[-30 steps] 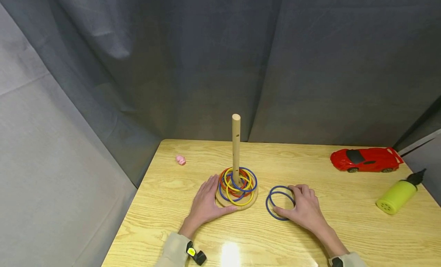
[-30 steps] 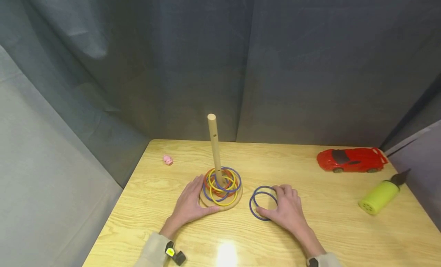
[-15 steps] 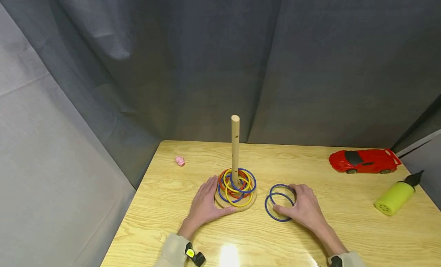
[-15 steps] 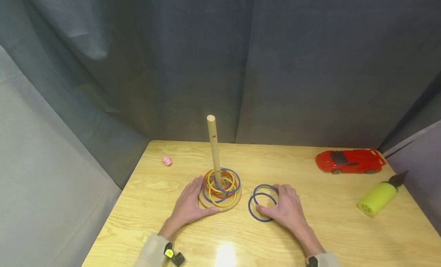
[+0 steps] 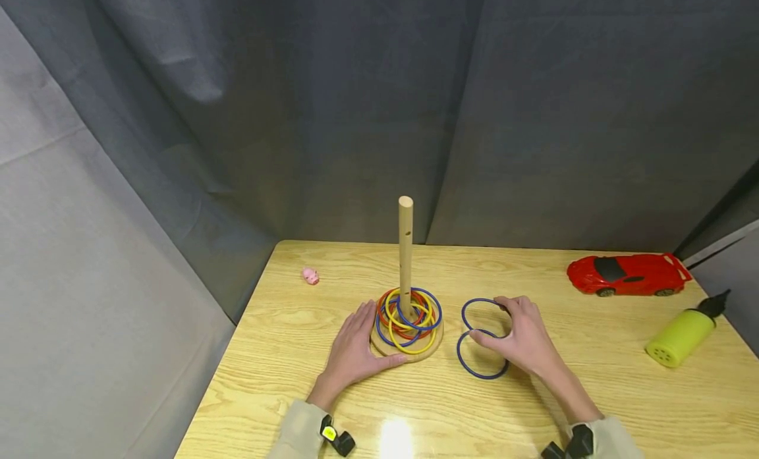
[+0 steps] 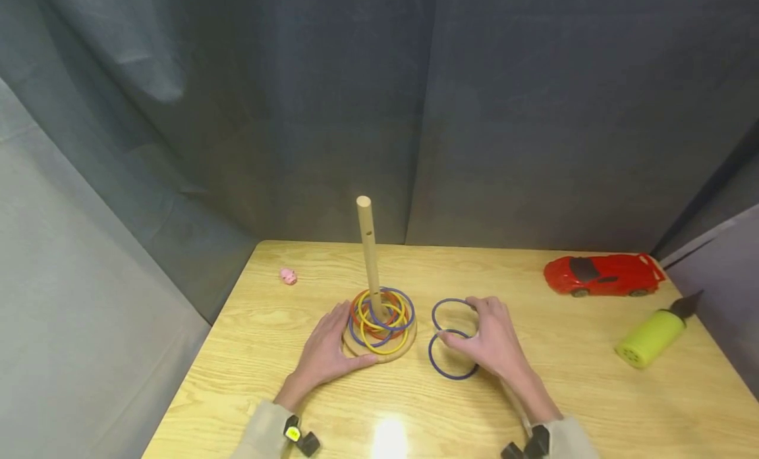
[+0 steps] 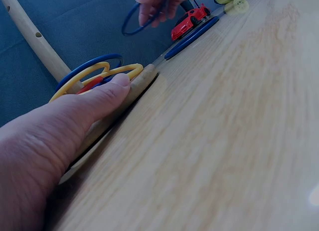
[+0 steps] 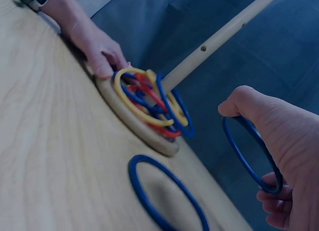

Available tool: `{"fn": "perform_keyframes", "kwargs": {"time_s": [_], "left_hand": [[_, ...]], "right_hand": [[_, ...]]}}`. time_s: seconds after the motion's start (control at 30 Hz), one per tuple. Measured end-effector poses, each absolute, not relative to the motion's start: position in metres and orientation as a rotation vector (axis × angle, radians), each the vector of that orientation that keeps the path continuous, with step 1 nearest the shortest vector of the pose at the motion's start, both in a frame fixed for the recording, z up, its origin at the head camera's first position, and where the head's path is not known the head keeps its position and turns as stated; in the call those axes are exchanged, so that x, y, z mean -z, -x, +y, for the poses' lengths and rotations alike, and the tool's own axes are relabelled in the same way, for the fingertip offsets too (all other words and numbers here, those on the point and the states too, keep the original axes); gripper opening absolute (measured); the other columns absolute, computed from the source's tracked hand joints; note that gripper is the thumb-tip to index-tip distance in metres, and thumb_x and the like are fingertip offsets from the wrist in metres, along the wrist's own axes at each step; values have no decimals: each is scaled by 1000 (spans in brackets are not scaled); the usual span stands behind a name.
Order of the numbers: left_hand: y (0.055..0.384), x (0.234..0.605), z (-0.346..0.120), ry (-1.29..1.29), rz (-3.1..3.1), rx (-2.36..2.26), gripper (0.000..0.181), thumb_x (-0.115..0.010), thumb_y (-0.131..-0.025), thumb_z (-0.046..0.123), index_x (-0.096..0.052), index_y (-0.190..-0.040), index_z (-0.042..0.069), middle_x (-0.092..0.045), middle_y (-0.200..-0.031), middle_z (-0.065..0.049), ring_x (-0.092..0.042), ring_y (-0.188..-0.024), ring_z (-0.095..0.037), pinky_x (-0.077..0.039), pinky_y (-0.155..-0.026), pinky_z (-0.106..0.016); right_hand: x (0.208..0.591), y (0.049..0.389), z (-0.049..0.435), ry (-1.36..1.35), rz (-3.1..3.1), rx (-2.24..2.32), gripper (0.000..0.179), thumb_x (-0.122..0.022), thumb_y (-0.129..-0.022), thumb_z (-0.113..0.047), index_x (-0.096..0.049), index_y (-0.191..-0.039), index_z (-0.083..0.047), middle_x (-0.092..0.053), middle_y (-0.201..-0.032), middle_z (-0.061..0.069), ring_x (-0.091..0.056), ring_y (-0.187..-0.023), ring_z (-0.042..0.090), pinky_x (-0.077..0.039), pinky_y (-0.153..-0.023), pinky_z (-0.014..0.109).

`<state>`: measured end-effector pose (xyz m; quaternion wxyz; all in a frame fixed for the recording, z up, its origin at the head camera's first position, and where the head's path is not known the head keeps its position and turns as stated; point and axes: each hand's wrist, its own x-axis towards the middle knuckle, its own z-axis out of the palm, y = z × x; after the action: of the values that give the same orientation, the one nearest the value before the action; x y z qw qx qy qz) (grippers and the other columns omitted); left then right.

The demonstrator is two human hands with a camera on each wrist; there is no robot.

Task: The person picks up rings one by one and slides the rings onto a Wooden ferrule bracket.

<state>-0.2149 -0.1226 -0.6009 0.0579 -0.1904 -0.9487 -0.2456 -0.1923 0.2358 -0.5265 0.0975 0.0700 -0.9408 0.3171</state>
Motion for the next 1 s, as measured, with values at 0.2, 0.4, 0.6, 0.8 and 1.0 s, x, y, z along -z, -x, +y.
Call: {"fn": "perform_keyframes", "kwargs": {"time_s": [0.2,0.4,0.6,0.8,1.0], "left_hand": [[214,601,-122,590,-2865,733,133,-62,-74,92,-24,-166,4,-28,-171,-12,-25,-159,-28,-24,-130,-46],[215,602,-123,580,-2874,730,134,-62,-73,93,-23,-166,4,-27,-172,-11,-23,-159,-26,-23,-130,-44],[216,602,-122,555,-2899,730,136,-60,-72,95,-21,-167,7,-24,-173,-9,-21,-160,-23,-19,-131,-41],[214,598,-121,562,-2884,729,135,-63,-72,93,-23,-166,5,-27,-172,-11,-23,-159,-26,-22,-130,-44],[214,600,-122,568,-2879,731,134,-66,-73,90,-23,-166,4,-27,-172,-12,-24,-159,-26,-22,-130,-45]], "right_hand": [[512,197,232,-246,-2749,-933,87,-89,-75,-54,-60,-136,1,-57,-113,18,-47,-99,30,-40,-74,40],[494,203,225,-306,-2687,-941,86,-91,-73,-51,-62,-135,1,-57,-108,15,-46,-99,28,-39,-76,40],[467,209,216,-358,-2629,-951,83,-90,-74,-48,-62,-137,-1,-55,-110,13,-46,-103,29,-40,-78,42],[438,217,208,-411,-2580,-975,82,-91,-75,-44,-61,-139,-2,-55,-113,13,-47,-107,30,-42,-83,43],[400,224,198,-462,-2518,-1006,80,-91,-75,-40,-62,-140,-3,-54,-115,13,-45,-111,32,-42,-83,45]]}}
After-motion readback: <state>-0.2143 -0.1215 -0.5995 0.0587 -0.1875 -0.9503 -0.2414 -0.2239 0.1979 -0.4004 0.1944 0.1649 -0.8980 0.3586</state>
